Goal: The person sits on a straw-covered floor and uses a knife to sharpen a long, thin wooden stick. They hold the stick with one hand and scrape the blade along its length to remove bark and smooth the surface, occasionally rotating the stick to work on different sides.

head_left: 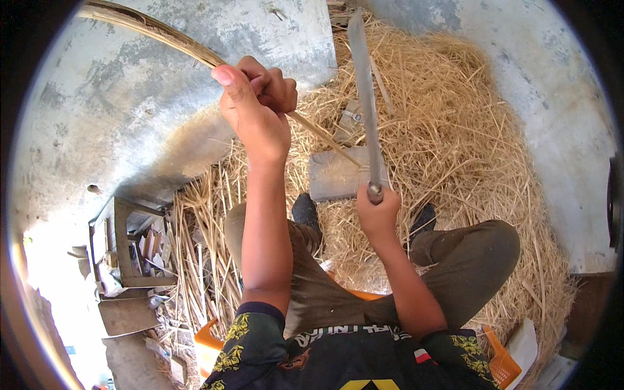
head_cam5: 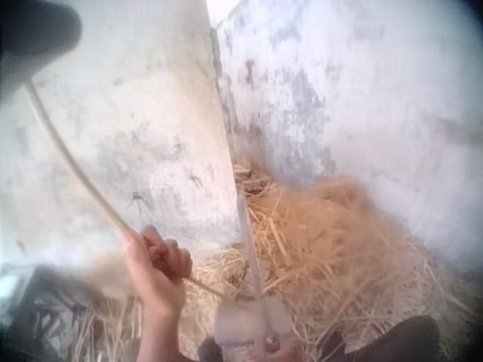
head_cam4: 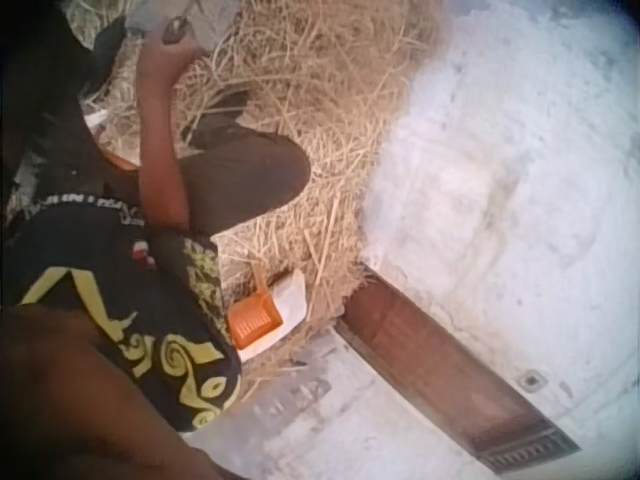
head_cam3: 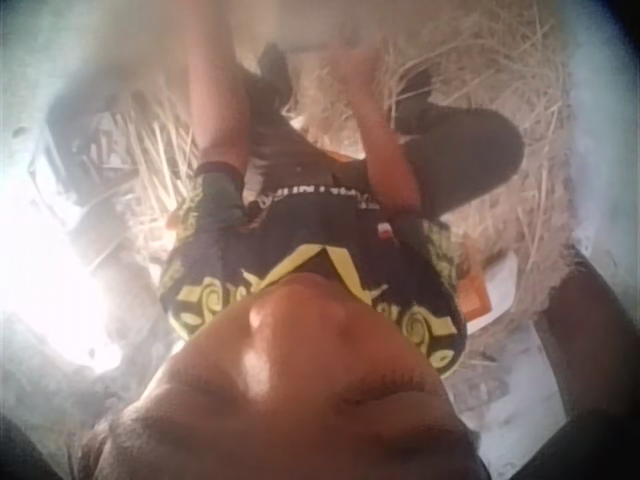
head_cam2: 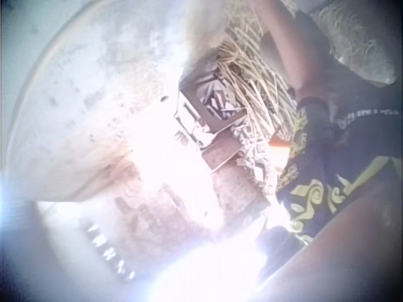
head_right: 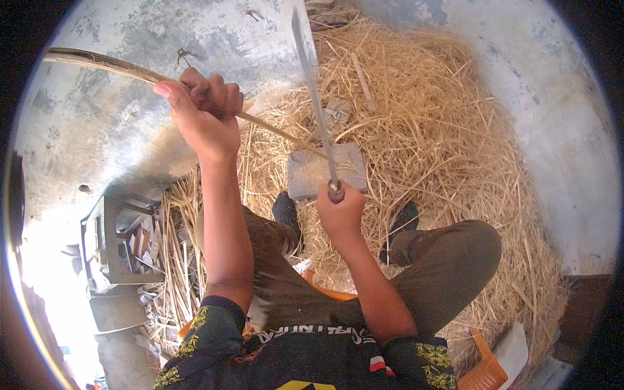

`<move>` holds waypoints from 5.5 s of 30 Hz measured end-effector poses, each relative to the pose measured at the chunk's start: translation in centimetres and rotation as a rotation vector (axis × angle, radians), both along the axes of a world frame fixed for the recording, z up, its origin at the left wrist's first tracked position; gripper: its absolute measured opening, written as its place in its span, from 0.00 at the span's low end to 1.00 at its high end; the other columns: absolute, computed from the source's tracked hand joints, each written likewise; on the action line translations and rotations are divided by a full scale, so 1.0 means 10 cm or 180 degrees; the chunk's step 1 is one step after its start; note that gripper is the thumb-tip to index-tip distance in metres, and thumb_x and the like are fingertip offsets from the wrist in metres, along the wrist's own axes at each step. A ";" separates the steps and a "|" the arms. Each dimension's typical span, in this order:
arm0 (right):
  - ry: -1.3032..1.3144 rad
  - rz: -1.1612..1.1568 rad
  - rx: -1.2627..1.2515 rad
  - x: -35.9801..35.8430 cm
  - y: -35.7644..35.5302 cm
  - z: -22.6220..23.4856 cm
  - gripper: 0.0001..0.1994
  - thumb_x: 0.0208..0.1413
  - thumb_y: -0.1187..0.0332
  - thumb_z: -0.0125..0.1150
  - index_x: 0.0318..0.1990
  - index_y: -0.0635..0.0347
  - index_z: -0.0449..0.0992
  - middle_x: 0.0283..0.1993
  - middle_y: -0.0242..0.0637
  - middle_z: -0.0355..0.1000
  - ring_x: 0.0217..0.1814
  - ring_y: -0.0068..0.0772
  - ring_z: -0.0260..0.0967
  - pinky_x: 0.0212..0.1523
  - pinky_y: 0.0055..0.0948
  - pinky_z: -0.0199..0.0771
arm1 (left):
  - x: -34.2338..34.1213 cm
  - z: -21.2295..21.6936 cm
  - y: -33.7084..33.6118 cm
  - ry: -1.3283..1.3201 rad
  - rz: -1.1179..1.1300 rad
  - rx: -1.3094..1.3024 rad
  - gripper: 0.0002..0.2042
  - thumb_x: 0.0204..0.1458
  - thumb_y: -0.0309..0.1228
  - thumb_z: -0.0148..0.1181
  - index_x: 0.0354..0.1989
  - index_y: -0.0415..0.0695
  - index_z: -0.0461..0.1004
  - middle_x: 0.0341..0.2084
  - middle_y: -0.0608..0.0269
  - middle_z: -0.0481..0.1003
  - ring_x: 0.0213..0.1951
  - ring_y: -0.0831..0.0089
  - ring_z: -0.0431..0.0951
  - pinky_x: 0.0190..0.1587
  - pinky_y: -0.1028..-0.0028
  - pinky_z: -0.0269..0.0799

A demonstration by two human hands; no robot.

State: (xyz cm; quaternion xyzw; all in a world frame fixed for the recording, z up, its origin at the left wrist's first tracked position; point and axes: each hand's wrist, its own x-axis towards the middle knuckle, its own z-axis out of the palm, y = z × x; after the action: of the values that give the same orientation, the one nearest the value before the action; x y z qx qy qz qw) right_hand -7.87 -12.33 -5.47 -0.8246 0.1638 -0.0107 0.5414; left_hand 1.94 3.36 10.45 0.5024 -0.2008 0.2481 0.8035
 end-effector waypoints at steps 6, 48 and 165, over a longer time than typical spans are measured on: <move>0.0927 0.0152 -0.0721 0.10 -0.10 -0.82 0.17 0.50 0.59 0.62 0.32 0.68 0.80 0.30 0.57 0.77 0.38 0.59 0.77 0.41 0.47 0.75 | -0.03 -0.03 -0.06 -0.0072 -0.0079 0.0005 0.32 0.55 0.70 0.43 0.20 0.52 0.51 0.10 0.75 0.45 0.15 0.81 0.40 0.19 0.73 0.36; 0.0081 0.0189 0.0020 0.10 0.06 -0.54 0.16 0.48 0.63 0.62 0.24 0.72 0.75 0.22 0.52 0.74 0.28 0.53 0.75 0.34 0.44 0.72 | -0.09 -0.04 0.04 -0.0061 -0.0223 0.0011 0.33 0.56 0.70 0.41 0.18 0.52 0.48 0.13 0.77 0.41 0.17 0.80 0.41 0.19 0.75 0.38; 0.1783 -0.0019 0.1060 -0.15 -0.17 -1.99 0.11 0.48 0.69 0.60 0.21 0.66 0.68 0.14 0.38 0.64 0.12 0.34 0.63 0.13 0.37 0.64 | 0.04 -0.06 -0.08 -0.0436 0.0723 -0.0060 0.26 0.65 0.56 0.44 0.24 0.46 0.58 0.15 0.72 0.53 0.16 0.82 0.49 0.17 0.77 0.45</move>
State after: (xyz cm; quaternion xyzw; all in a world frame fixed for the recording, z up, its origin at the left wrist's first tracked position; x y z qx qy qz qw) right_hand -9.34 -14.00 -25.39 -0.6952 0.3083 0.2421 0.6026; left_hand 2.32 2.55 9.89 0.4962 -0.1947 0.3731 0.7594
